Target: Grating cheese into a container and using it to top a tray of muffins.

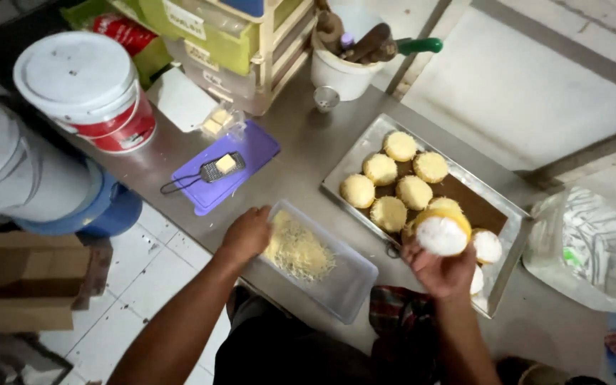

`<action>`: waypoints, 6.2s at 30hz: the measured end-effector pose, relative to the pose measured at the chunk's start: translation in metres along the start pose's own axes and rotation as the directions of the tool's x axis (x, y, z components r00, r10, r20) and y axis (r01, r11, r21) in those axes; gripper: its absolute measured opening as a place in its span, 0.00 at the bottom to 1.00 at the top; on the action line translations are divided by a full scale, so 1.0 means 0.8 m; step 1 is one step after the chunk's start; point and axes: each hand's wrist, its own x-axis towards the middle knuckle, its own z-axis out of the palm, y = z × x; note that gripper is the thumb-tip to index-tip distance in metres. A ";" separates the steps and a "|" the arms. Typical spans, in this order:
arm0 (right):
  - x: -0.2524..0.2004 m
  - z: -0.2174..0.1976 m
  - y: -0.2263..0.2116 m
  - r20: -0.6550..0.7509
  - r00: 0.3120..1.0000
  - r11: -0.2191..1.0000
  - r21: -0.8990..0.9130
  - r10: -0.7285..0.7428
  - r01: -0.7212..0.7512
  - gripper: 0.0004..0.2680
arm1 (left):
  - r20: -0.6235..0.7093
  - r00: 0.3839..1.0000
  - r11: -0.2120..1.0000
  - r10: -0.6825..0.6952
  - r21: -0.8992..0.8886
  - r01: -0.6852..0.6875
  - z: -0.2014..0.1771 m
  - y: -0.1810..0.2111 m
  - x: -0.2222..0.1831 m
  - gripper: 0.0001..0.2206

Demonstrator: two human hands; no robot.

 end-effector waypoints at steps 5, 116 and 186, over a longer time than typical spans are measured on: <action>-0.100 -0.006 0.021 -0.094 0.985 0.989 -0.057 -0.145 0.140 0.28 | 0.094 0.987 0.985 -0.129 -0.107 0.139 -0.079 0.009 -0.013 0.13; 0.061 0.031 0.259 -0.447 0.862 -0.336 -0.795 -0.239 -0.505 0.16 | 0.758 0.647 -0.460 0.079 -0.548 0.699 -0.090 0.025 -0.024 0.34; 0.048 0.155 0.252 0.519 0.835 -0.626 -0.716 -0.184 0.308 0.03 | 0.734 0.652 -0.306 0.192 -0.586 0.750 -0.033 0.083 -0.021 0.24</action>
